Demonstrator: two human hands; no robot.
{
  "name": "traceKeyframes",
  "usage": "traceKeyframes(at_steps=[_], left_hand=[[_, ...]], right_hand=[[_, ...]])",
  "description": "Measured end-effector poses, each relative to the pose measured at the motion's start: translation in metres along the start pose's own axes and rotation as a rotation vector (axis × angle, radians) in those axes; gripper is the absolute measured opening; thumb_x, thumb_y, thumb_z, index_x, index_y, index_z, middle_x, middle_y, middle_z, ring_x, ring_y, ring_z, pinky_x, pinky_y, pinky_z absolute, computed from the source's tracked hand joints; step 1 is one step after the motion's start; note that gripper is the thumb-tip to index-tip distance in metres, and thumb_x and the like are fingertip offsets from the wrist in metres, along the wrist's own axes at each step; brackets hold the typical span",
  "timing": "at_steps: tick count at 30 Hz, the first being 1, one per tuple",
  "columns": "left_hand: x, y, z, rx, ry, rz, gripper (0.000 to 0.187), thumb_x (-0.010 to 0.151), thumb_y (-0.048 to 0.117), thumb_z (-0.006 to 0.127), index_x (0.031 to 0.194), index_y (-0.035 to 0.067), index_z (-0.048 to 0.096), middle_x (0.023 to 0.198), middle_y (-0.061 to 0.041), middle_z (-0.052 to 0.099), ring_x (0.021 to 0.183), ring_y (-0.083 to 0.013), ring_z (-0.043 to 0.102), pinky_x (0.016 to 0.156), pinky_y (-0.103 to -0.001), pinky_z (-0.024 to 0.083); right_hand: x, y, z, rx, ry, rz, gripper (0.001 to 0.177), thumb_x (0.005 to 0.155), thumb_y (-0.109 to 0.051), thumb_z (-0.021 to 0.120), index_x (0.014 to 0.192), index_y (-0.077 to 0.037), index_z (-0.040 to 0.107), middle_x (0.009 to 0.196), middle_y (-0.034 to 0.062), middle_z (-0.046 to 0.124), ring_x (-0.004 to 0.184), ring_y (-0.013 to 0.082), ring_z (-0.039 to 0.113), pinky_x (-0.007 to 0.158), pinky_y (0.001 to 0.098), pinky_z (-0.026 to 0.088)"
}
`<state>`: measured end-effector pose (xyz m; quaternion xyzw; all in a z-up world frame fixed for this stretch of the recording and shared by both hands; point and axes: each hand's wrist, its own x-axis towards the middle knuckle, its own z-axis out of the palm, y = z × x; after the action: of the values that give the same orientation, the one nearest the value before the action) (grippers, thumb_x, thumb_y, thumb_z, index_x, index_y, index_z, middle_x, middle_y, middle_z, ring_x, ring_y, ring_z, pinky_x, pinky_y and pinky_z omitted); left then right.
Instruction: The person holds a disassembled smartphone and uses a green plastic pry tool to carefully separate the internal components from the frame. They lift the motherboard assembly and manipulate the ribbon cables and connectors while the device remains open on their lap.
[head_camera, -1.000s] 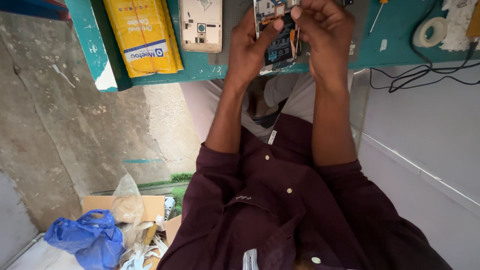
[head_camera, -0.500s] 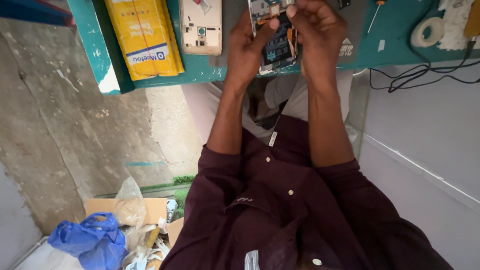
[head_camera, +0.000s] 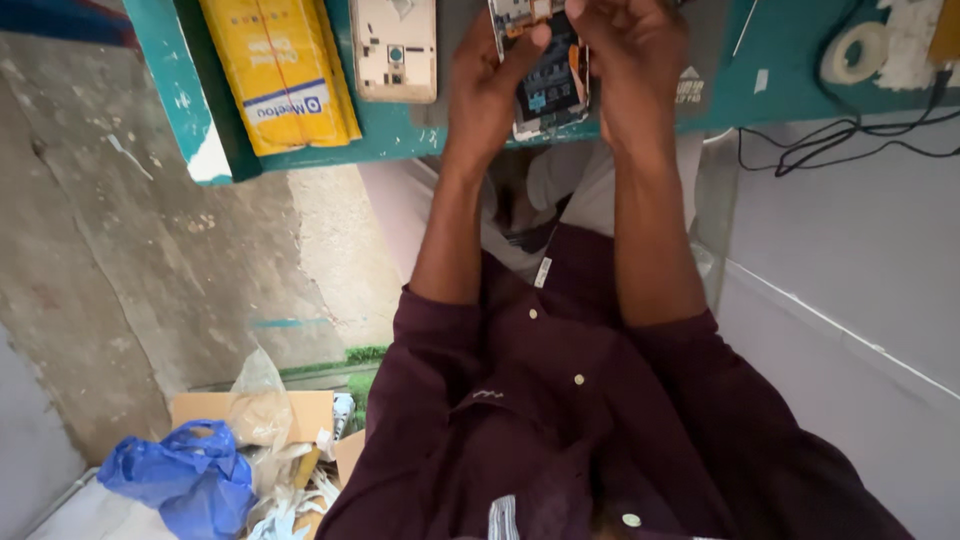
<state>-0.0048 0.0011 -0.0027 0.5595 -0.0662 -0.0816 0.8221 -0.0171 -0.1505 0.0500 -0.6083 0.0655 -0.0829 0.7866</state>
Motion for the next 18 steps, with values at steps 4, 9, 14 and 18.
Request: traceKeyframes(at_steps=[4, 9, 14, 18], left_hand=[[0.004, 0.002, -0.001, 0.096, 0.023, 0.048, 0.029, 0.108, 0.018, 0.07, 0.129, 0.0, 0.064, 0.117, -0.006, 0.075, 0.108, -0.0105, 0.066, 0.097, -0.028, 0.051], [0.003, -0.003, -0.003, -0.013, 0.035, 0.044, 0.032, 0.107, 0.018, 0.07, 0.132, 0.0, 0.063, 0.116, -0.006, 0.073, 0.104, -0.012, 0.065, 0.095, -0.029, 0.05], [0.002, -0.013, -0.005, 0.05, 0.09, 0.116, 0.026, 0.109, 0.016, 0.07, 0.127, -0.001, 0.063, 0.111, -0.006, 0.072, 0.103, -0.0136, 0.064, 0.094, -0.028, 0.049], [0.01, -0.014, -0.005, -0.189, 0.137, 0.081, 0.035, 0.105, 0.012, 0.071, 0.134, -0.004, 0.059, 0.117, -0.009, 0.071, 0.105, -0.0168, 0.067, 0.094, -0.032, 0.052]], right_hand=[[0.006, 0.014, 0.001, -0.116, -0.022, -0.263, 0.006, 0.104, -0.006, 0.073, 0.104, -0.002, 0.069, 0.092, -0.0017, 0.069, 0.082, 0.0045, 0.06, 0.075, 0.0228, 0.047], [0.002, 0.036, -0.001, -0.095, 0.015, -0.243, 0.01, 0.109, -0.007, 0.076, 0.105, 0.0, 0.069, 0.091, 0.0002, 0.066, 0.074, 0.0036, 0.053, 0.065, 0.0229, 0.038], [0.001, 0.037, -0.001, -0.287, 0.006, -0.343, 0.012, 0.107, -0.014, 0.071, 0.101, -0.003, 0.071, 0.069, -0.0014, 0.058, 0.06, 0.0037, 0.049, 0.058, 0.025, 0.036], [0.005, 0.03, -0.008, -0.519, 0.101, -0.344, 0.014, 0.113, -0.016, 0.069, 0.107, -0.003, 0.07, 0.077, 0.0034, 0.064, 0.07, 0.0097, 0.057, 0.064, 0.0291, 0.044]])
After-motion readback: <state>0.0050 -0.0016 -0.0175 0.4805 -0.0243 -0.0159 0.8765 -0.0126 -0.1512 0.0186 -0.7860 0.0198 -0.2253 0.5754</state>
